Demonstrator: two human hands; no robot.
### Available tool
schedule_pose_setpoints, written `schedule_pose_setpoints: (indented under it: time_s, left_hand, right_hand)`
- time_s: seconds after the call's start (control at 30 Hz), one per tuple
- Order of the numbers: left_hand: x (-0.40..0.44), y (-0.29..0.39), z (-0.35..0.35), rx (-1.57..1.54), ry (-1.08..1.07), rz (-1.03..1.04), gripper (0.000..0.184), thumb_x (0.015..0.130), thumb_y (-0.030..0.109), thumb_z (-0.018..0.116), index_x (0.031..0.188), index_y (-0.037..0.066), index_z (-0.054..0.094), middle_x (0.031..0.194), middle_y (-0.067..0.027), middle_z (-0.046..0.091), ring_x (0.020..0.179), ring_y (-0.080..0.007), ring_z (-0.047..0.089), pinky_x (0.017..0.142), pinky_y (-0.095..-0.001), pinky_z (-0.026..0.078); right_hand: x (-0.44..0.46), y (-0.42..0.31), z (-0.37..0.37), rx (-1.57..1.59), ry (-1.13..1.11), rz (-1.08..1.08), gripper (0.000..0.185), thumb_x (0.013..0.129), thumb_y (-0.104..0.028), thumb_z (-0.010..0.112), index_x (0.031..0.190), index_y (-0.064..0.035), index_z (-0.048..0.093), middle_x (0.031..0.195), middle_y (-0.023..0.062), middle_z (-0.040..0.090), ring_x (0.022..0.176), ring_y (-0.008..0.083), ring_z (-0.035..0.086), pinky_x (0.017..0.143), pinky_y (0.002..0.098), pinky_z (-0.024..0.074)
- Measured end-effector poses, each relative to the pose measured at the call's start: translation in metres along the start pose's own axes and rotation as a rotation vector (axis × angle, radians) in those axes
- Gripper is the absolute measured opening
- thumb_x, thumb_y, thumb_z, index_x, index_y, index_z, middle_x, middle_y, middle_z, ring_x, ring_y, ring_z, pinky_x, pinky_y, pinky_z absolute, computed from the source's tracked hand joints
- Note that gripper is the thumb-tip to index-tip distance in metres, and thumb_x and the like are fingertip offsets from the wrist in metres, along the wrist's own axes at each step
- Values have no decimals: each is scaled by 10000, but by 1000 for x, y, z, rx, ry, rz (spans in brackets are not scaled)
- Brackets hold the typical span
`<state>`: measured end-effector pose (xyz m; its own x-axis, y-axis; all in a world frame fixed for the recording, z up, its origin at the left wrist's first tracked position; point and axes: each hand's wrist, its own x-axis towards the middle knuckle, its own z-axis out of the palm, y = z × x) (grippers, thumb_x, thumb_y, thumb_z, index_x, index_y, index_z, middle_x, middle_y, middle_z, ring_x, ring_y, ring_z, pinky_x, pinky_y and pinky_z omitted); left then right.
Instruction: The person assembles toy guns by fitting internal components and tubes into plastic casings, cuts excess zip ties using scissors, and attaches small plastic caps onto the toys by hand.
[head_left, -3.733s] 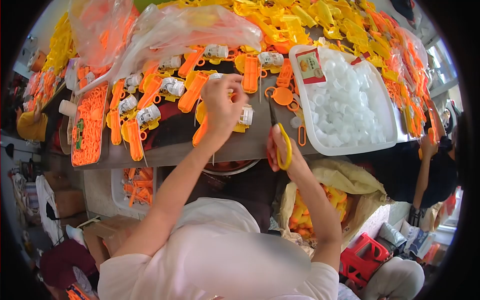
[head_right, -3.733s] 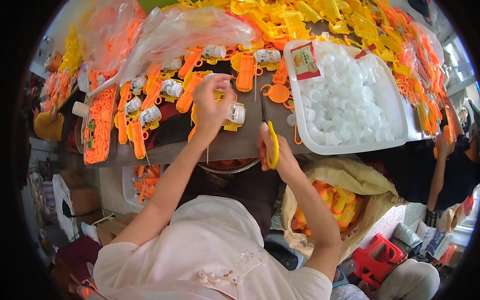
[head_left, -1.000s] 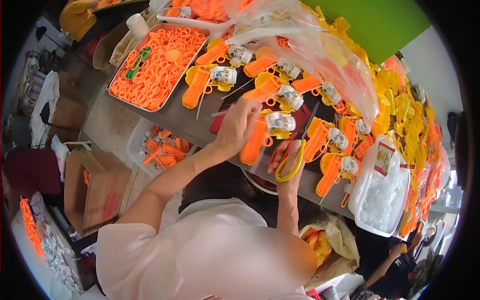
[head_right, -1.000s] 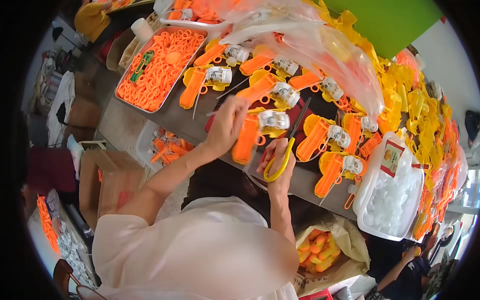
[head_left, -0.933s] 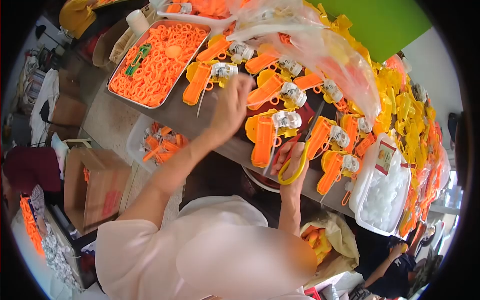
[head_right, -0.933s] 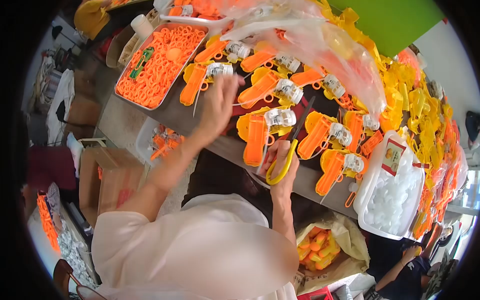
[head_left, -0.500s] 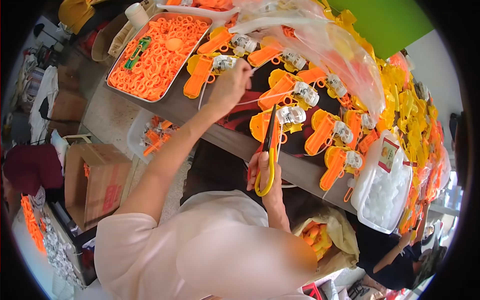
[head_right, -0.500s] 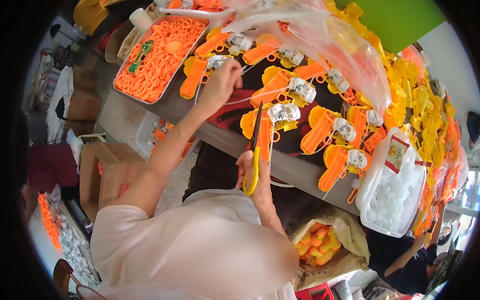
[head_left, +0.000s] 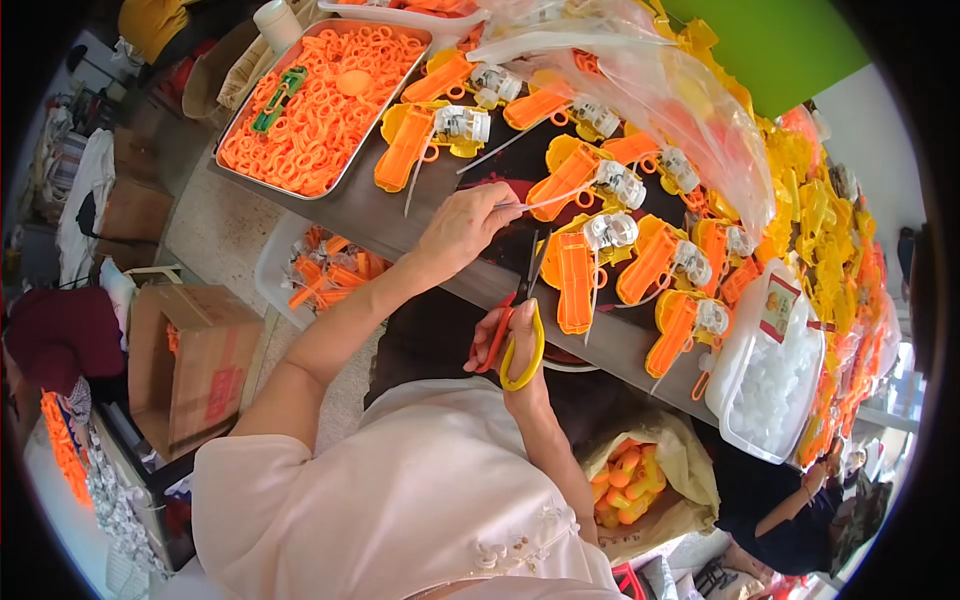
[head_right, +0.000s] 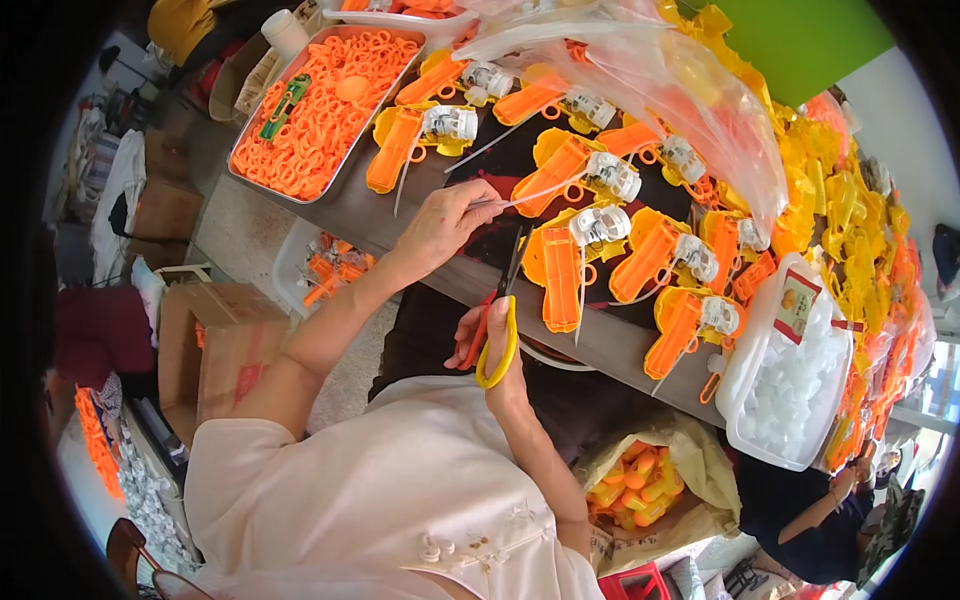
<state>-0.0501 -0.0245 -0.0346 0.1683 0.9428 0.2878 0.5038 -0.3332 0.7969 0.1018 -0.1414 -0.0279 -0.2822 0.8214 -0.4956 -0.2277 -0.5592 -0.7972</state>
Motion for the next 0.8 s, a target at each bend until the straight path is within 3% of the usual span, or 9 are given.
schedule_pose_setpoints:
  time_s: [0.1, 0.2, 0.3, 0.5, 0.6, 0.7, 0.8]
  left_hand:
    - [-8, 7, 6, -196, 6, -118, 142, 949, 115, 647, 980, -13, 595, 801, -94, 677, 732, -179, 672, 675, -305, 519]
    - [-16, 4, 13, -188, -10, -186, 143, 950, 96, 652, 977, -31, 592, 836, -88, 689, 792, -127, 679, 704, -283, 539]
    - [-21, 4, 16, -228, 8, -206, 162, 946, 101, 667, 968, -37, 586, 855, -88, 692, 824, -120, 683, 731, -276, 552]
    - [-27, 9, 17, -165, 25, -123, 147, 940, 85, 666, 974, -30, 579, 857, -106, 684, 831, -155, 697, 733, -297, 551]
    - [-25, 13, 17, -145, 59, -24, 137, 937, 89, 642, 956, -7, 546, 786, -161, 656, 739, -323, 672, 634, -402, 502]
    - [-18, 10, 8, -166, -25, -150, 133, 974, 117, 598, 988, -13, 572, 804, -136, 645, 706, -232, 648, 643, -360, 503]
    - [3, 8, -12, -62, 97, -116, 135, 997, 128, 551, 1000, -6, 564, 810, -149, 636, 683, -279, 618, 639, -366, 499]
  right_hand:
    - [-2, -3, 2, -2, 14, 23, 754, 968, -722, 300, 961, -10, 547, 777, 72, 515, 618, 137, 538, 590, 348, 596]
    - [1, -5, 6, -5, 7, 20, 769, 964, -729, 294, 958, -2, 545, 758, 75, 509, 608, 140, 537, 581, 344, 597]
    - [4, -3, 7, -31, -21, 14, 778, 962, -733, 288, 950, 1, 544, 733, 76, 501, 598, 139, 535, 565, 333, 592]
    - [3, -7, 12, -63, 40, 25, 739, 963, -732, 296, 887, -31, 516, 643, 48, 464, 503, 139, 504, 471, 284, 518]
    - [2, -7, 11, -34, 28, 16, 708, 957, -740, 310, 838, -64, 481, 610, 29, 441, 448, 133, 481, 420, 253, 437]
    - [-2, -4, 12, -9, -2, -48, 696, 952, -747, 313, 812, -81, 457, 608, 22, 435, 433, 128, 476, 404, 243, 392]
    - [-3, -4, 14, -73, 20, -4, 691, 955, -743, 312, 814, -83, 462, 618, 22, 442, 441, 132, 482, 426, 246, 420]
